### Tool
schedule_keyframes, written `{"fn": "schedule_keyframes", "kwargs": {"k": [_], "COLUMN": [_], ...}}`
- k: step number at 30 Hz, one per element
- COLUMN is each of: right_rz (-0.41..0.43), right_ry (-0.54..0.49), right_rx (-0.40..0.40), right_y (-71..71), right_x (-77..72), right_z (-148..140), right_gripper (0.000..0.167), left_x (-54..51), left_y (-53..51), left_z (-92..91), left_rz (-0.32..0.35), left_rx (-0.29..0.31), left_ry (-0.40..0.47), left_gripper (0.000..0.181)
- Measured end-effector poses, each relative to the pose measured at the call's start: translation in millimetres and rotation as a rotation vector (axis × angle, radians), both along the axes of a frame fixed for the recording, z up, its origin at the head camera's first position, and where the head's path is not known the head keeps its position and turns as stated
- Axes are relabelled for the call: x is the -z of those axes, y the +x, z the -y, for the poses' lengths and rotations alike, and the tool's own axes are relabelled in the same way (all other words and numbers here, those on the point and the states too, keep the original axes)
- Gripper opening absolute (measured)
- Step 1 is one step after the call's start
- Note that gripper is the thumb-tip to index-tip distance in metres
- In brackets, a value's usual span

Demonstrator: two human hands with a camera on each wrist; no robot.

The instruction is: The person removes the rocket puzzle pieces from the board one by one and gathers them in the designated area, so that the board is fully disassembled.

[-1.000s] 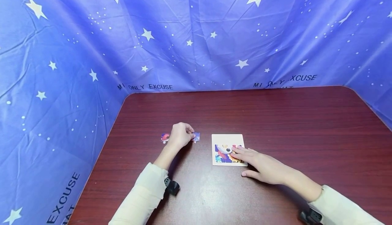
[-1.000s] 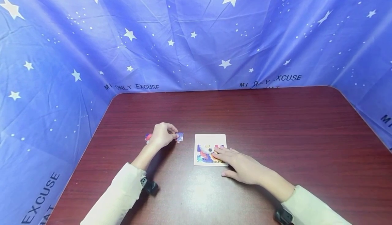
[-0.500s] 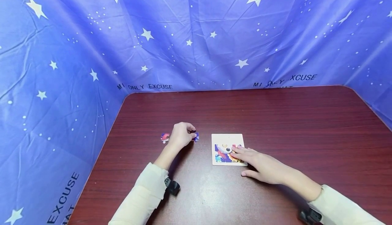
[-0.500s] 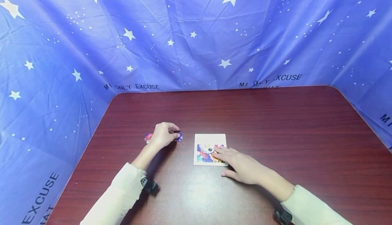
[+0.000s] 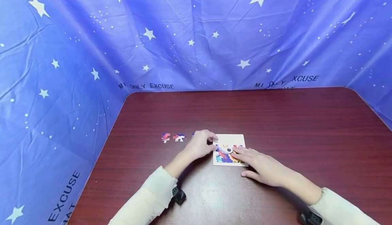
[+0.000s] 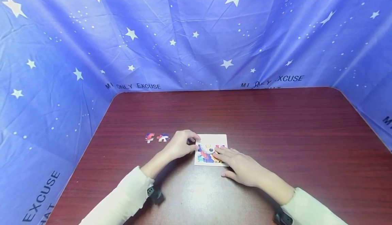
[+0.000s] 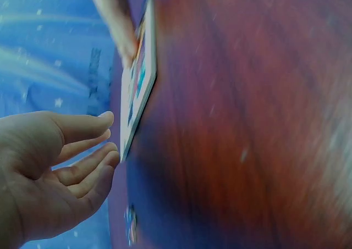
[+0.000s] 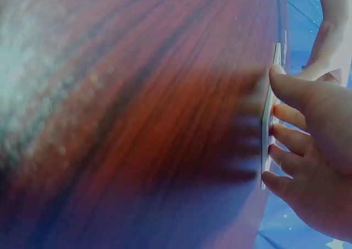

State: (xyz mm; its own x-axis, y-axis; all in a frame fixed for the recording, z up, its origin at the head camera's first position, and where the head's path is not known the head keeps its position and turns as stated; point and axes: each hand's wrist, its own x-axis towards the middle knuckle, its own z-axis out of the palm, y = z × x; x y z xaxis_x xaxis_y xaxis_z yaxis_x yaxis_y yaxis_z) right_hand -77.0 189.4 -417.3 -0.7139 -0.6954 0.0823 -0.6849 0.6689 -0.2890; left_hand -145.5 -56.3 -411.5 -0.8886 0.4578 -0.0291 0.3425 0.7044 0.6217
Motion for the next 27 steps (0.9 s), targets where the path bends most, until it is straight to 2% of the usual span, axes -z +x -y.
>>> {"fn": "schedule_keyframes", "kwargs": {"k": [4, 6, 8, 14, 27], "right_rz": [-0.010, -0.026, -0.043, -0.058, -0.026], "right_ry": [-0.002, -0.003, -0.004, 0.009, 0.027], "right_rx": [-0.001, -0.008, -0.014, -0.007, 0.021], "right_y": [0.7, 0.8, 0.9, 1.9, 3.5], "right_x": [0.5, 1.2, 1.9, 0.6, 0.2], "right_z": [0, 0, 0, 2, 9], "right_gripper": [0.060, 0.060, 0.060, 0.060, 0.059], "left_x": [5.2, 7.7, 9.0, 10.0, 4.8], "left_y": [5.6, 7.5, 8.9, 9.6, 13.1], "left_z": [-10.1, -12.9, -14.4, -15.9, -21.3], "left_rz": [-0.099, -0.157, -0.181, -0.176, -0.145], "left_rx": [0.079, 0.089, 0.080, 0.047, -0.008], "left_ry": [-0.081, -0.117, -0.130, -0.101, -0.121], "left_gripper": [0.021, 0.020, 0.018, 0.017, 0.015]}}
